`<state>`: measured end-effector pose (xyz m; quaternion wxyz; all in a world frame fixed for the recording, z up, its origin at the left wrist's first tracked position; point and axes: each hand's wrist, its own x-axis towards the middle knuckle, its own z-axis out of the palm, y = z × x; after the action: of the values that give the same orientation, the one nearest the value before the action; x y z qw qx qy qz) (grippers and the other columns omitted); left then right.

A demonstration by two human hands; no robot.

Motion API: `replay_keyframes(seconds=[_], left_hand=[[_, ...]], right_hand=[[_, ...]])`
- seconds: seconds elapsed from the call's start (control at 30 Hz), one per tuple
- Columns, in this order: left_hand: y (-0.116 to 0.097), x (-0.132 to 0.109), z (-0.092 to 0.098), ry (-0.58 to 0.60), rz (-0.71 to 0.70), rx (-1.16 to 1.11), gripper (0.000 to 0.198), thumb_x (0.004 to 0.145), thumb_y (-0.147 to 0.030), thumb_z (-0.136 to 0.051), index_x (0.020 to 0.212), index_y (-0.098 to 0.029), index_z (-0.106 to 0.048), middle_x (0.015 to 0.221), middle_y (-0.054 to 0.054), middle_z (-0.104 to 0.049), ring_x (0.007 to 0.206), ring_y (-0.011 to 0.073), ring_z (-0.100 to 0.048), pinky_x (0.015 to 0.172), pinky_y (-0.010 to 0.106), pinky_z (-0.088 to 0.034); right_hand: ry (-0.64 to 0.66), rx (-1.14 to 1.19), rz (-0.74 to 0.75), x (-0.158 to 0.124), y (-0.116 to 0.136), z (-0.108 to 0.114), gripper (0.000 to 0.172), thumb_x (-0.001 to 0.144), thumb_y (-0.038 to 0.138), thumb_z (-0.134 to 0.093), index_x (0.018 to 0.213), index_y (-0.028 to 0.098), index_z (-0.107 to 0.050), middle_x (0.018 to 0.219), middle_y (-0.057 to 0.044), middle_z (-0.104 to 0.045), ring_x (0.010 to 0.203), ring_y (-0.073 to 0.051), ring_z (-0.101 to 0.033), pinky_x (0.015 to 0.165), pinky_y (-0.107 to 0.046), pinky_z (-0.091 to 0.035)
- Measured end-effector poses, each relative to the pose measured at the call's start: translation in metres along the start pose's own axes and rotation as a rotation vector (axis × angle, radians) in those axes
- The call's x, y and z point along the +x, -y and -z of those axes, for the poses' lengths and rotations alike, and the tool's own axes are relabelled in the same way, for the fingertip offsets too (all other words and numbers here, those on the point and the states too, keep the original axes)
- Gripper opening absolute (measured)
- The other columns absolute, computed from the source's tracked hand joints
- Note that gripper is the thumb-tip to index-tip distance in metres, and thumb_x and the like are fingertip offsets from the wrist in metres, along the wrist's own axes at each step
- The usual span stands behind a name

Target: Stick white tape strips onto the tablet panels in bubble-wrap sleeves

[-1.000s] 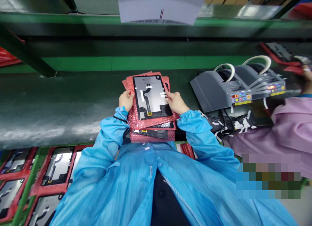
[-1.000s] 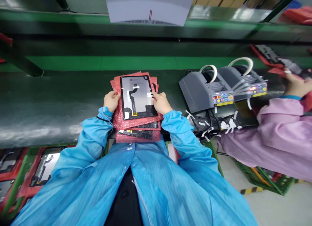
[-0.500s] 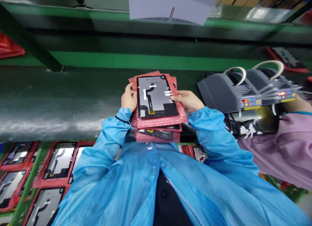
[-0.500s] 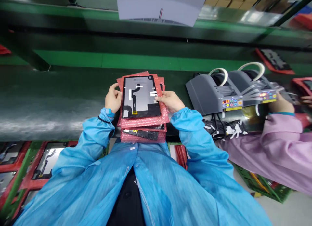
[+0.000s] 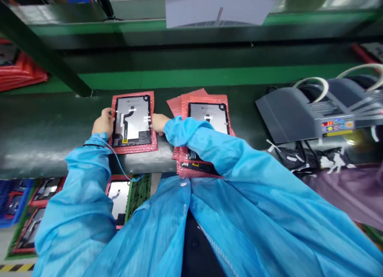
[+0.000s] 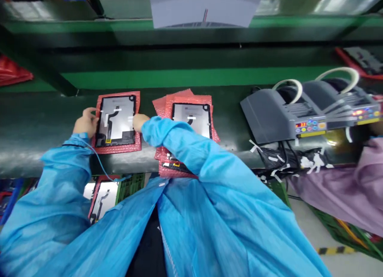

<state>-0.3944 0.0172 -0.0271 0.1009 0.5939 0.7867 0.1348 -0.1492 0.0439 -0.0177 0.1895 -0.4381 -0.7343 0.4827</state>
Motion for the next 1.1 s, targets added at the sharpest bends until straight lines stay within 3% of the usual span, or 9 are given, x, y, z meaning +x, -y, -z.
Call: replay_keyframes(seconds=[0.1, 0.13, 0.17, 0.27, 0.33, 0.4, 0.53, 0.77, 1.1], left_hand=[[0.001, 0.0, 0.003, 0.052, 0.031, 0.089, 0.048, 0.093, -0.017, -0.052, 0.14, -0.009, -0.052, 0.114, 0.013, -0.07, 0.115, 0.0349, -0.067, 0.094, 0.05, -0.051], [-0.004, -0.003, 0.004, 0.041, 0.034, 0.12, 0.045, 0.094, -0.021, -0.052, 0.138, -0.007, -0.054, 0.122, 0.017, -0.065, 0.123, 0.0388, -0.062, 0.094, 0.053, -0.049], [-0.014, -0.008, 0.003, -0.001, 0.015, 0.148, 0.044, 0.096, -0.026, -0.051, 0.134, -0.006, -0.057, 0.13, 0.021, -0.06, 0.13, 0.043, -0.056, 0.094, 0.056, -0.046], [-0.07, -0.037, -0.009, -0.164, -0.252, 0.154, 0.046, 0.093, -0.038, -0.044, 0.123, -0.01, -0.064, 0.135, 0.023, -0.057, 0.135, 0.0442, -0.051, 0.101, 0.057, -0.045], [-0.119, -0.064, -0.023, -0.032, -0.491, 0.063, 0.045, 0.093, -0.044, -0.04, 0.117, -0.015, -0.064, 0.117, 0.018, -0.068, 0.12, 0.0388, -0.062, 0.102, 0.052, -0.049], [-0.165, -0.091, -0.037, 0.134, -0.531, 0.033, 0.043, 0.091, -0.048, -0.042, 0.114, -0.018, -0.063, 0.107, 0.017, -0.071, 0.106, 0.0382, -0.068, 0.089, 0.049, -0.054], [-0.218, -0.117, -0.058, 0.211, -0.378, 0.069, 0.04, 0.091, -0.051, -0.044, 0.113, -0.021, -0.059, 0.097, 0.018, -0.074, 0.09, 0.0417, -0.071, 0.073, 0.049, -0.055], [-0.229, -0.122, -0.057, 0.188, -0.269, -0.002, 0.029, 0.09, -0.047, -0.047, 0.102, -0.023, -0.057, 0.095, 0.015, -0.073, 0.089, 0.0424, -0.071, 0.074, 0.05, -0.052], [-0.264, -0.107, -0.035, 0.152, -0.509, -0.098, 0.024, 0.089, -0.051, -0.053, 0.093, -0.028, -0.055, 0.082, 0.005, -0.066, 0.084, 0.0313, -0.067, 0.073, 0.042, -0.046]], right_hand=[[-0.105, -0.08, 0.022, -0.075, -0.009, 0.039, 0.018, 0.083, 0.014, -0.073, 0.101, 0.016, -0.069, 0.079, -0.003, -0.07, 0.088, -0.019, -0.068, 0.092, -0.034, -0.054], [-0.187, -0.089, 0.067, -0.111, -0.02, 0.058, 0.018, 0.086, 0.024, -0.073, 0.102, 0.018, -0.07, 0.078, -0.001, -0.069, 0.083, -0.017, -0.068, 0.086, -0.032, -0.055], [-0.336, -0.063, 0.068, -0.148, -0.035, 0.078, 0.018, 0.088, 0.033, -0.071, 0.099, 0.018, -0.069, 0.076, 0.0, -0.068, 0.073, -0.014, -0.065, 0.076, -0.029, -0.055], [-1.05, 0.014, -0.17, -0.257, -0.095, 0.134, 0.033, 0.091, 0.052, -0.064, 0.084, 0.02, -0.063, 0.057, 0.005, -0.051, 0.05, -0.01, -0.049, 0.052, -0.024, -0.043], [-1.481, 0.05, -0.352, -0.311, -0.135, 0.161, 0.04, 0.089, 0.056, -0.063, 0.073, 0.022, -0.053, 0.052, 0.007, -0.041, 0.047, -0.01, -0.041, 0.048, -0.023, -0.037], [-1.69, 0.118, -0.54, -0.343, -0.165, 0.18, 0.042, 0.086, 0.056, -0.065, 0.07, 0.022, -0.049, 0.054, 0.007, -0.041, 0.048, -0.009, -0.041, 0.048, -0.022, -0.036], [-1.578, 0.447, -0.61, -0.348, -0.187, 0.202, 0.043, 0.085, 0.057, -0.069, 0.072, 0.02, -0.05, 0.061, 0.004, -0.053, 0.051, -0.008, -0.051, 0.045, -0.019, -0.037], [-1.775, 0.31, -0.38, -0.344, -0.193, 0.203, 0.035, 0.089, 0.047, -0.066, 0.075, 0.021, -0.048, 0.064, 0.005, -0.054, 0.057, -0.006, -0.054, 0.047, -0.015, -0.04], [-1.731, 0.422, -0.319, -0.341, -0.211, 0.204, 0.044, 0.084, 0.056, -0.066, 0.094, 0.026, -0.036, 0.08, 0.006, -0.059, 0.066, -0.008, -0.065, 0.048, -0.015, -0.039]])
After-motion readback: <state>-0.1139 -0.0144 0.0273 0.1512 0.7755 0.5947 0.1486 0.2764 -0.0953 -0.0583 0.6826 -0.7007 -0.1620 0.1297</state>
